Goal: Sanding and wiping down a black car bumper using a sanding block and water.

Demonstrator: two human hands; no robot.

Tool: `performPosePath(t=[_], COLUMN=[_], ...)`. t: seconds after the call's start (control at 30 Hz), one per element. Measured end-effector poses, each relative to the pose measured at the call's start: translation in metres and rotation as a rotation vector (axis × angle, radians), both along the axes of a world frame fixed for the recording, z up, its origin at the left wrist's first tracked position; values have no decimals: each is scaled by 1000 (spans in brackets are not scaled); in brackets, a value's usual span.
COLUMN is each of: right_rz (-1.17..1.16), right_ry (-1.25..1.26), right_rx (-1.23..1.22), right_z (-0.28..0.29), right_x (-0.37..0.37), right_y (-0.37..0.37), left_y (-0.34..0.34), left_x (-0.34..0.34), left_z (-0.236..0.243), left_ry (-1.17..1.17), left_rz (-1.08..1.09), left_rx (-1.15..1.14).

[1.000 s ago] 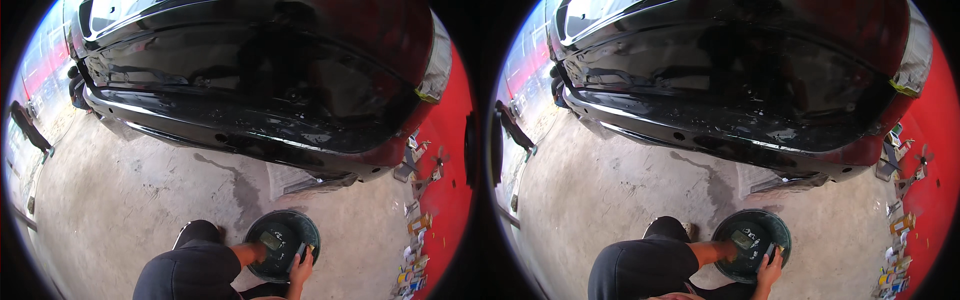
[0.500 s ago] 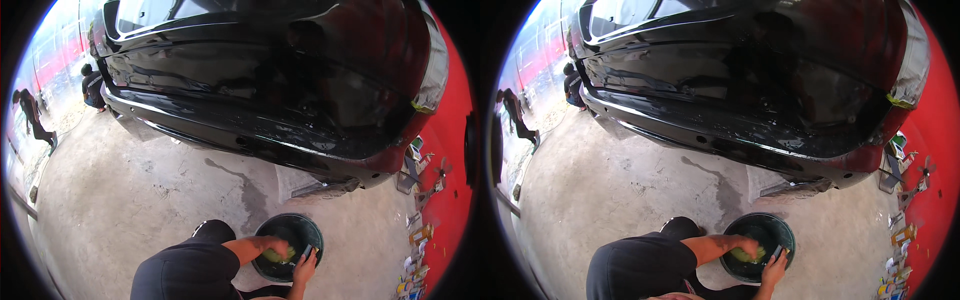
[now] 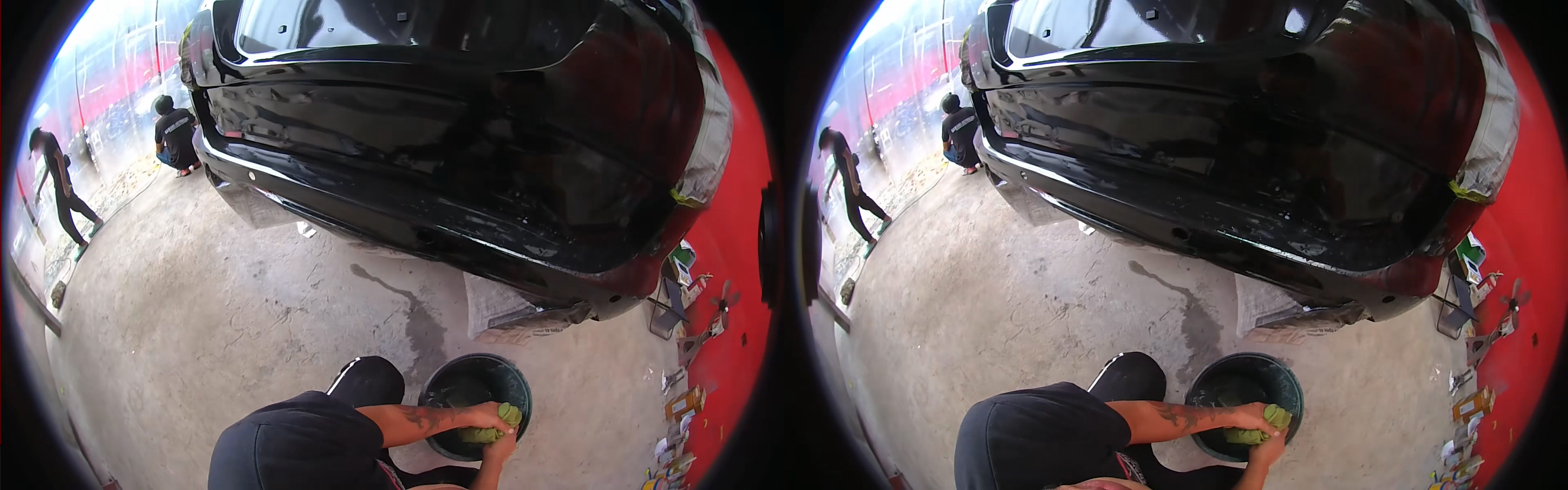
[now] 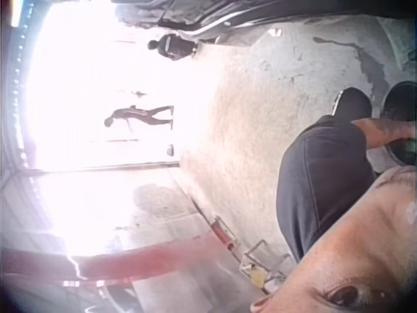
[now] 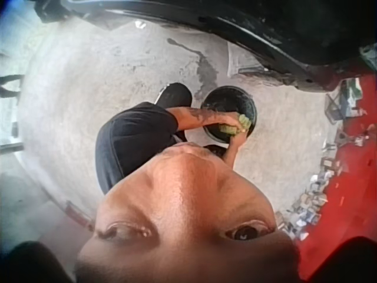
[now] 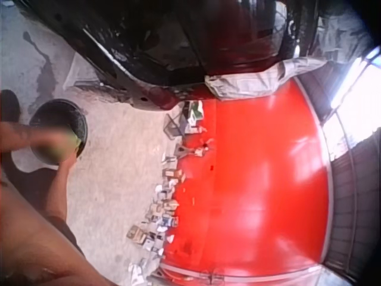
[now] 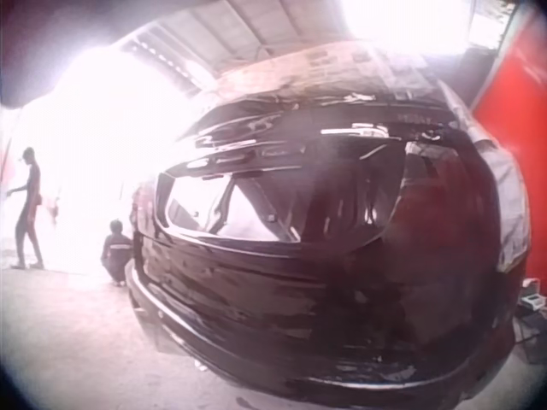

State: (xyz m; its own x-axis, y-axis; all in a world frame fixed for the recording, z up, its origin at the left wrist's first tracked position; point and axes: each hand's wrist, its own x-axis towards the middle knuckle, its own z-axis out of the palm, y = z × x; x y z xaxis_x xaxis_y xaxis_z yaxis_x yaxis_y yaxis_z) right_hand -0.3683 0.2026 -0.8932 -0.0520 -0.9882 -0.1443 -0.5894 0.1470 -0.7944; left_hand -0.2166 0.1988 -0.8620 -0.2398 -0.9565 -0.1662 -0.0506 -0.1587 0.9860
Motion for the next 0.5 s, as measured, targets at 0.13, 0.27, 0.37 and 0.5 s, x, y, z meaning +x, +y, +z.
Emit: performPosePath(t=[0.13,0.27,0.37,0.5], right_rz=[217,162,170,173], right_ry=[349,306,348,348], right_rx=[-124,-289,-291,-309], right_z=[6,-6,-6,-5], right_x=[0,-3,-2,-2], right_y=[1,-4,-5,-4], left_y=[3,7,9,17], left_x=[2,7,21,28], left_z=[1,13,14,7], left_ry=[-120,-119,-44,-22], left_rz=[66,219,222,216], left_rx=[-13,154,202,109])
